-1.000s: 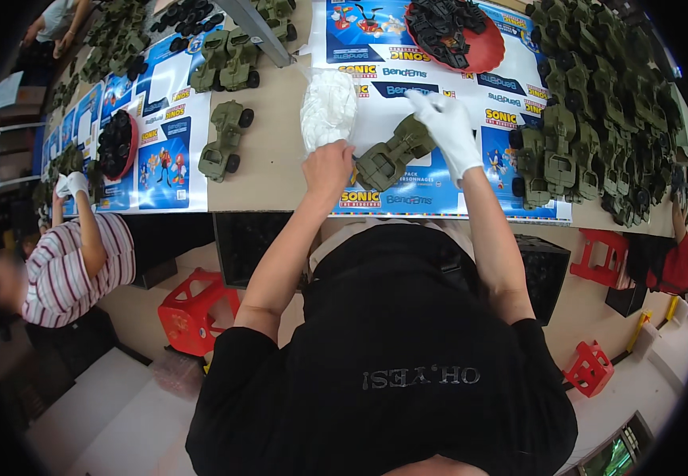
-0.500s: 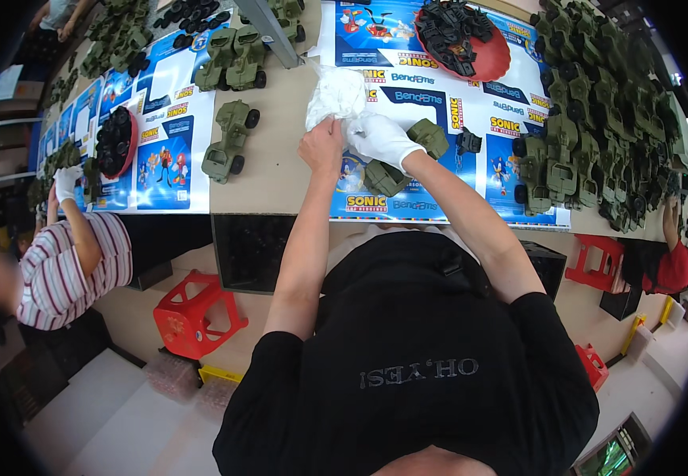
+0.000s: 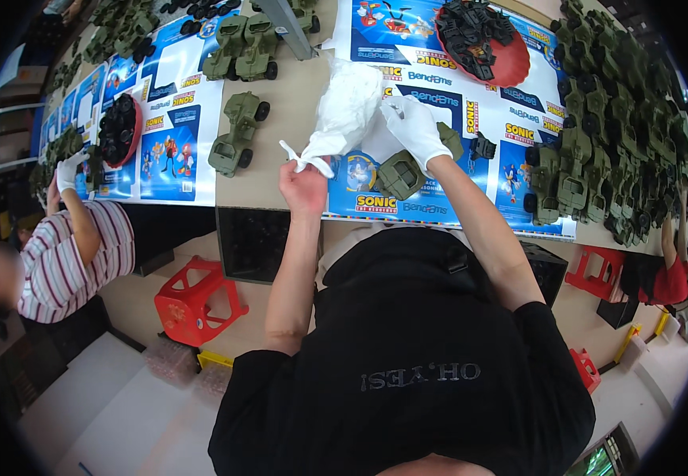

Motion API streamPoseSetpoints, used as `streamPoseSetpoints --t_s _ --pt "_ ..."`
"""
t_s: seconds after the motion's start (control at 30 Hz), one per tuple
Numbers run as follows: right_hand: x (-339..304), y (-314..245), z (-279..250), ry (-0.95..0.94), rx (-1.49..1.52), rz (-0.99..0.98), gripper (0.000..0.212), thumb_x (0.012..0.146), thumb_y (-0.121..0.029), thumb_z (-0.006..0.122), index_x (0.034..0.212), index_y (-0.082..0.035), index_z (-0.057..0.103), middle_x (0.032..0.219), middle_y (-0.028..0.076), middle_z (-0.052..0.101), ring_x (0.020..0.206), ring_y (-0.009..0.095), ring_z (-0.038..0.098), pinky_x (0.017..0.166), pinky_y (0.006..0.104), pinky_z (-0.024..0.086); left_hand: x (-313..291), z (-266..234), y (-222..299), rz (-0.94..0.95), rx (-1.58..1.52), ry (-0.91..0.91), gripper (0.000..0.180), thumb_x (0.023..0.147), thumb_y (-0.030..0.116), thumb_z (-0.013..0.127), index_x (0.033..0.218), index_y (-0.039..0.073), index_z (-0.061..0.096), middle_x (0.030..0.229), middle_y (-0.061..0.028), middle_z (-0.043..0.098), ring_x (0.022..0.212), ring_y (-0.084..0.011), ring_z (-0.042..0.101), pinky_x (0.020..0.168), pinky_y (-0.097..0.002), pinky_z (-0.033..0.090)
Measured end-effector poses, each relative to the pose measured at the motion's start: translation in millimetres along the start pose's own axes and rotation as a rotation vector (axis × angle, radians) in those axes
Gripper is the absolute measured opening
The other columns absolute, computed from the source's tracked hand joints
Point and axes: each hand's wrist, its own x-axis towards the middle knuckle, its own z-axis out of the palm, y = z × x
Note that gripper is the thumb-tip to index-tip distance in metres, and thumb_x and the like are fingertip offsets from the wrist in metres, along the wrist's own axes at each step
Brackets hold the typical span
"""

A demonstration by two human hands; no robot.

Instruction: The person puts on white gloves and assembles green toy vehicles at a workbench. They pick up vehicle bodies and wheels, attach the wheels to the bodies, and place the completed units on the table. The process is repeated for multiple vehicles.

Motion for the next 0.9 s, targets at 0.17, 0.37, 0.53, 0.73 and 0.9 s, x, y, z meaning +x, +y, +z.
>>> streamPoseSetpoints --t_s 0.17,0.37,0.53,0.73,0.9 --pt "-2.0 -11.1 3.8 -0.018 0.073 -0.181 0.03 0.09 -0.029 0.055 0.099 -0.004 0.068 0.105 0.019 0.062 0.091 0.035 0.062 0.083 0.0407 0.047 8.5 -3.0 6.2 0.181 0.435 0.216 0.022 0.099 0.026 0.045 0.105 0.005 0.05 0.101 -0.007 0.061 0.09 -0.0166 0.061 0.077 -0.0327 0.052" --pt "-14.3 -65.6 -1.8 -0.561 0.658 0.337 0.061 0.096 -0.052 0.046 0.13 -0.002 0.051 0.126 0.012 0.055 0.116 0.022 0.051 0.099 0.0317 0.038 -4.8 31.8 19.2 0.159 0.379 0.034 0.019 0.1 0.026 0.044 0.105 0.009 0.05 0.092 -0.0052 0.06 0.079 -0.0166 0.063 0.063 -0.0365 0.055" --pt "-15.7 -57.3 -2.4 -0.744 1.01 0.422 0.042 0.093 -0.033 0.059 0.118 0.001 0.059 0.112 0.009 0.063 0.102 0.013 0.058 0.09 0.0266 0.046 -19.3 26.9 34.8 0.074 0.5 -0.25 0.02 0.101 0.025 0.04 0.106 0.009 0.05 0.099 -0.0055 0.058 0.088 -0.0156 0.059 0.068 -0.03 0.048" --pt "-34.5 -74.1 -37.9 -0.477 1.052 0.111 0.027 0.087 -0.007 0.066 0.113 0.0 0.063 0.104 0.005 0.067 0.095 0.011 0.062 0.085 0.0248 0.049 -47.9 75.1 24.4 -0.15 0.321 -0.168 0.041 0.098 0.037 0.049 0.123 0.005 0.049 0.107 -0.0039 0.06 0.09 -0.0142 0.06 0.074 -0.0288 0.05" --pt "-36.5 -67.0 -51.0 -0.289 1.059 0.01 0.032 0.085 -0.003 0.065 0.117 -0.004 0.063 0.101 0.004 0.066 0.09 0.012 0.062 0.083 0.0249 0.05 -37.6 70.9 10.6 -0.102 0.731 -0.18 0.052 0.096 0.038 0.052 0.129 -0.001 0.047 0.117 -0.0107 0.06 0.098 -0.0179 0.063 0.081 -0.0312 0.053"
